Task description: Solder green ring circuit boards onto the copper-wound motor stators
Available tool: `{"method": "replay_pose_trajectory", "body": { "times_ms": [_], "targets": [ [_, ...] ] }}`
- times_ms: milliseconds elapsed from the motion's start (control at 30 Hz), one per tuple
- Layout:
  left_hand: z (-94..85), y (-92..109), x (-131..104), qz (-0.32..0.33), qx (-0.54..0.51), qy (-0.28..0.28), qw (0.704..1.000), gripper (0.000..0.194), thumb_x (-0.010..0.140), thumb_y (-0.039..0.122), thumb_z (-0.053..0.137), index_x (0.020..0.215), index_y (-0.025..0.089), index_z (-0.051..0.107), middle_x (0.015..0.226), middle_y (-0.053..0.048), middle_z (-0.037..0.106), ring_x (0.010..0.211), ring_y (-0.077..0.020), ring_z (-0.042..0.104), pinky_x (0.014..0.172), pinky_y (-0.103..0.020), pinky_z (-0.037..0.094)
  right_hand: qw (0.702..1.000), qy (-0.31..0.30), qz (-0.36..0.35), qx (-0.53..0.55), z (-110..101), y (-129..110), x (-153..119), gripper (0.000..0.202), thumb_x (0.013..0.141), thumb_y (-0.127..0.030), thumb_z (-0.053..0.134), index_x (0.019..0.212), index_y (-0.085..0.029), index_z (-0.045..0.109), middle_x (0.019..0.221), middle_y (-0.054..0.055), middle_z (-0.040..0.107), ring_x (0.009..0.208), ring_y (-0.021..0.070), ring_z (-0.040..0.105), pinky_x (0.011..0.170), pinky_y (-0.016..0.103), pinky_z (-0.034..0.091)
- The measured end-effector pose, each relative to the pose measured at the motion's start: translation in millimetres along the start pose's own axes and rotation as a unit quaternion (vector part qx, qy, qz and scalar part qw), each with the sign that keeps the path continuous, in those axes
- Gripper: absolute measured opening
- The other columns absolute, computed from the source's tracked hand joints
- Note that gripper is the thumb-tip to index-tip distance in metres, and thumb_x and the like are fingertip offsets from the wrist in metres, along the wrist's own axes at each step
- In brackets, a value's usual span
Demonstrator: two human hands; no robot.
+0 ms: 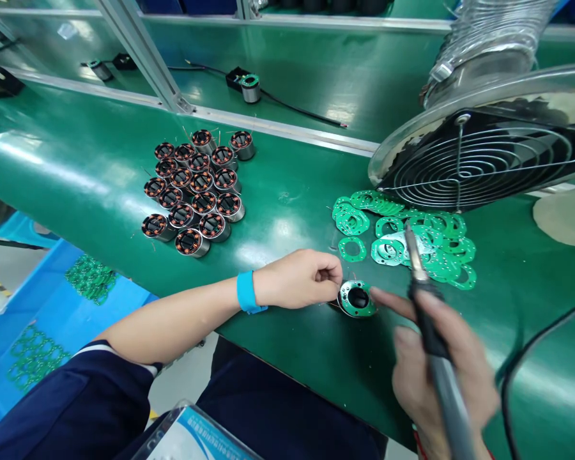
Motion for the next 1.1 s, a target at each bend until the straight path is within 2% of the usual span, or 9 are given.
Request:
{"method": "replay_pose_trajectory", "body": {
  "times_ms": [100, 167, 333, 500, 600, 700, 900, 1000, 1100],
  "targets": [
    [0.8, 2, -1, 0.009, 0.024, 0.005, 1.0, 0.018, 0.075, -0.001, 0.055, 0.069, 0.016, 0.053, 0.062, 0.008, 0.052, 0.058, -0.0066, 0.045, 0.059, -0.02, 0.038, 0.987, -0.127, -0.07, -0.072, 28, -15, 14, 0.053, 0.091, -0.015, 0.055, 0.142, -0.024, 0.044, 0.127, 0.012, 0.067, 0.119, 0.0273, 0.062, 0.091, 0.045, 0.054],
    [-0.3, 2, -2, 0.012, 0.042, 0.009, 0.999, 0.017, 0.077, 0.001, 0.055, 0.07, 0.016, 0.052, 0.064, 0.007, 0.052, 0.06, -0.0073, 0.046, 0.06, -0.02, 0.038, 0.984, -0.141, -0.075, -0.076, 30, -16, 18, 0.055, 0.091, -0.014, 0.053, 0.144, -0.023, 0.04, 0.129, 0.013, 0.066, 0.115, 0.0256, 0.063, 0.09, 0.043, 0.054],
    [-2.2, 9, -7, 0.059, 0.097, -0.022, 0.993, 0.012, 0.082, 0.013, 0.064, 0.089, 0.017, 0.055, 0.076, 0.004, 0.056, 0.069, -0.0108, 0.053, 0.063, -0.022, 0.041, 0.989, -0.1, -0.061, -0.096, 22, -7, 19, 0.055, 0.092, -0.022, 0.06, 0.143, -0.023, 0.041, 0.107, 0.01, 0.069, 0.092, 0.0226, 0.064, 0.076, 0.035, 0.053],
    [-4.6, 23, -10, 0.134, 0.108, -0.001, 0.985, 0.015, 0.084, 0.002, 0.056, 0.08, 0.016, 0.058, 0.085, 0.0, 0.059, 0.079, -0.0112, 0.055, 0.073, -0.022, 0.043, 0.981, -0.076, -0.078, -0.159, 23, -8, 20, 0.048, 0.094, -0.035, 0.06, 0.137, -0.022, 0.046, 0.088, 0.006, 0.066, 0.077, 0.0224, 0.057, 0.066, 0.034, 0.049],
    [2.3, 17, -7, 0.111, 0.022, -0.011, 0.994, 0.013, 0.083, 0.004, 0.059, 0.078, 0.016, 0.058, 0.079, 0.002, 0.058, 0.07, -0.009, 0.052, 0.067, -0.02, 0.042, 0.978, -0.067, -0.093, -0.172, 23, -16, 19, 0.05, 0.093, -0.035, 0.06, 0.139, -0.023, 0.044, 0.098, 0.009, 0.069, 0.092, 0.0265, 0.061, 0.075, 0.039, 0.049],
    [9.4, 4, -2, 0.047, -0.067, -0.022, 0.996, 0.012, 0.082, 0.004, 0.061, 0.077, 0.015, 0.058, 0.073, 0.004, 0.058, 0.065, -0.0077, 0.051, 0.063, -0.02, 0.041, 0.978, -0.059, -0.131, -0.154, 20, -30, 18, 0.057, 0.09, -0.023, 0.063, 0.142, -0.027, 0.039, 0.11, 0.008, 0.072, 0.111, 0.0279, 0.061, 0.087, 0.043, 0.048],
    [8.9, -5, 0, -0.045, -0.171, -0.021, 0.984, 0.015, 0.077, 0.002, 0.062, 0.07, 0.014, 0.057, 0.063, 0.006, 0.056, 0.06, -0.006, 0.049, 0.06, -0.019, 0.04, 0.976, -0.056, -0.158, -0.138, 13, -41, 19, 0.044, 0.086, -0.007, 0.059, 0.126, -0.025, 0.054, 0.087, 0.002, 0.077, 0.091, 0.0222, 0.07, 0.083, 0.039, 0.048],
    [4.9, -3, 0, -0.041, -0.16, -0.012, 0.986, 0.017, 0.076, 0.0, 0.059, 0.067, 0.014, 0.054, 0.059, 0.008, 0.054, 0.056, -0.0053, 0.047, 0.058, -0.018, 0.039, 0.985, -0.039, -0.142, -0.086, 8, -35, 14, 0.049, 0.085, -0.006, 0.059, 0.13, -0.024, 0.054, 0.088, 0.002, 0.078, 0.085, 0.0216, 0.071, 0.084, 0.041, 0.05],
    [-1.8, -1, 0, -0.016, -0.098, 0.017, 0.995, 0.02, 0.074, 0.0, 0.056, 0.063, 0.015, 0.052, 0.057, 0.009, 0.05, 0.055, -0.0052, 0.043, 0.057, -0.018, 0.036, 0.996, 0.011, -0.087, -0.019, -5, -19, 2, 0.043, 0.088, -0.014, 0.058, 0.13, -0.022, 0.057, 0.087, 0.004, 0.076, 0.078, 0.0228, 0.07, 0.078, 0.043, 0.052]
  ]
}}
Point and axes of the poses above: each hand's wrist, its own x-axis towards the middle knuckle, its own z-axis out of the palm, y = z × x, the point moved 9 cm from there along x, towards the middle knuckle
